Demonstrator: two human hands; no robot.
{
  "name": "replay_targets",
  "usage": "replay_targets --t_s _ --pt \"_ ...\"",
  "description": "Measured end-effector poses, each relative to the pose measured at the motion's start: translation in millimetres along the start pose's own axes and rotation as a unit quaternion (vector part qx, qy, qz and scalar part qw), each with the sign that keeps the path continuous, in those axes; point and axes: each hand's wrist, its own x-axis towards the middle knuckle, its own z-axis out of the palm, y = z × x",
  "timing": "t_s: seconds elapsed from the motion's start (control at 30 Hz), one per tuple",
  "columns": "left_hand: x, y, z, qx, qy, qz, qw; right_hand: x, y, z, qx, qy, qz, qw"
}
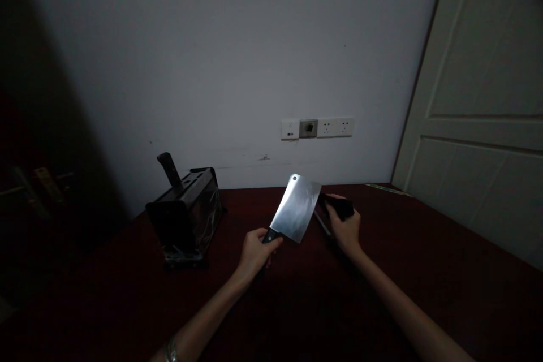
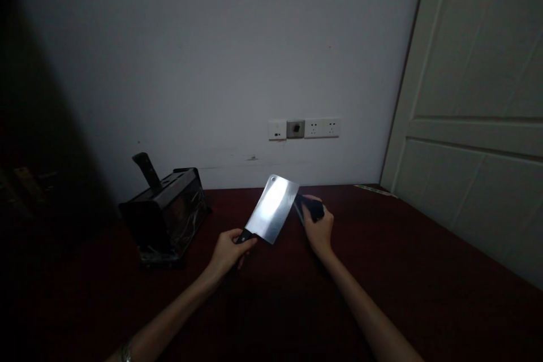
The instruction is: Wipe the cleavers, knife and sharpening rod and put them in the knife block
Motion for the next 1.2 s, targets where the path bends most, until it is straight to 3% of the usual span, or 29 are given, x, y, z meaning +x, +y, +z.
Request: replay_targets --t_s 0.1,0.2,0.27,0.37,0.43,0.5,0.7,0.93,1.2 --pt "-5 2 2.8 -0.063 -0.016 0.0 0.998 1 -12 0 0.031 0.038 -0.017 0.999" --pt "-9 1 6.2 -0.123 -0.033 -0.005 0.992 -2 -29 -2 0.025 0.004 -0.104 0.994" --pt "-10 0 8.4 -0.143 -0.034 -0.002 0.989 -8 -39 -2 0.007 -0.069 -0.171 0.983" --pt "-11 -2 11.0 -0.15 -0.027 0.008 0.988 -21 -49 2 0.001 -0.217 -0.248 0.944" --pt "-11 -5 12.1 -0.14 -0.018 0.017 0.99 -32 -53 8 0.011 -0.296 -0.258 0.92" --pt "-12 -7 13.4 -0.132 -0.01 0.029 0.991 -43 -57 14 0.023 -0.334 -0.246 0.91" --pt "-15 -14 18.9 -0.136 0.014 0.059 0.989 -61 -59 24 0.05 -0.36 -0.252 0.897" --pt "-16 -10 15.7 -0.13 0.012 0.061 0.99 -58 -51 22 0.01 -0.314 -0.227 0.922" --pt "-19 -8 18.0 -0.109 0.017 0.066 0.992 -61 -62 23 0.052 -0.339 -0.224 0.912"
